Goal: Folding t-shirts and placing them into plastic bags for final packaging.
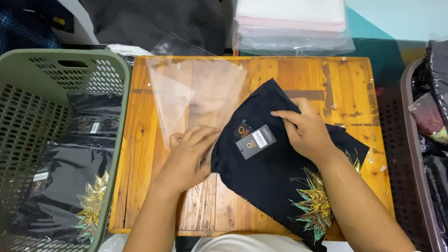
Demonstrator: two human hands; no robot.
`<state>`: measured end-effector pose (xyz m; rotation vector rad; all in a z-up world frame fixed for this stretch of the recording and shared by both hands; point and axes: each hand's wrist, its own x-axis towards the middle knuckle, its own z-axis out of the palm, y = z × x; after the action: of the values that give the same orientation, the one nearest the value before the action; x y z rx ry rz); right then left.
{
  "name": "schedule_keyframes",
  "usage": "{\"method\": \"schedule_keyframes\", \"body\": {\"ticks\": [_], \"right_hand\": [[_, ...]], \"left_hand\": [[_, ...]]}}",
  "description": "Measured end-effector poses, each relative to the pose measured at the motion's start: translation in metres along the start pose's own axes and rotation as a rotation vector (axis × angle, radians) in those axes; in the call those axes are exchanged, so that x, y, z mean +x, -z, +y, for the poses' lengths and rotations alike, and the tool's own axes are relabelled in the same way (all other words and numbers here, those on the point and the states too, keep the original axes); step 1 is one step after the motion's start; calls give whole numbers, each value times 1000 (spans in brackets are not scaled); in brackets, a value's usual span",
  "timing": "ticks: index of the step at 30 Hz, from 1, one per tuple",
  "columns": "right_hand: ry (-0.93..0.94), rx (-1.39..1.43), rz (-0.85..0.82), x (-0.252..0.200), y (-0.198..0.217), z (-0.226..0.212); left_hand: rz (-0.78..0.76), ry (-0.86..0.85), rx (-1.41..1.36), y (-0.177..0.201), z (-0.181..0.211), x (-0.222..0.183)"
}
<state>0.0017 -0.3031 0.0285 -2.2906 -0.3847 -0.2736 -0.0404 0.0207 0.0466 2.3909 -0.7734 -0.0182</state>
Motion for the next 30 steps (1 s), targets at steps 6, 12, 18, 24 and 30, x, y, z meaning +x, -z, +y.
{"method": "schedule_keyframes", "body": {"ticks": [6,12,18,24,30], "right_hand": [[37,-302,-273,10,16,-50],[-21,-366,-313,12,7,-64],[-137,-294,-341,9,-1,-58],[16,-361,-258,-7,-7,-67],[38,-506,-207,-23,-18,-93]], "left_hand": [[-2,-89,152,2,-7,-8],[-81,-227,248,-5,-19,-28],[30,-364,269,-16,-30,-20],[122,-327,272,-8,-8,11],[212,-244,356,-30,-1,40]]}}
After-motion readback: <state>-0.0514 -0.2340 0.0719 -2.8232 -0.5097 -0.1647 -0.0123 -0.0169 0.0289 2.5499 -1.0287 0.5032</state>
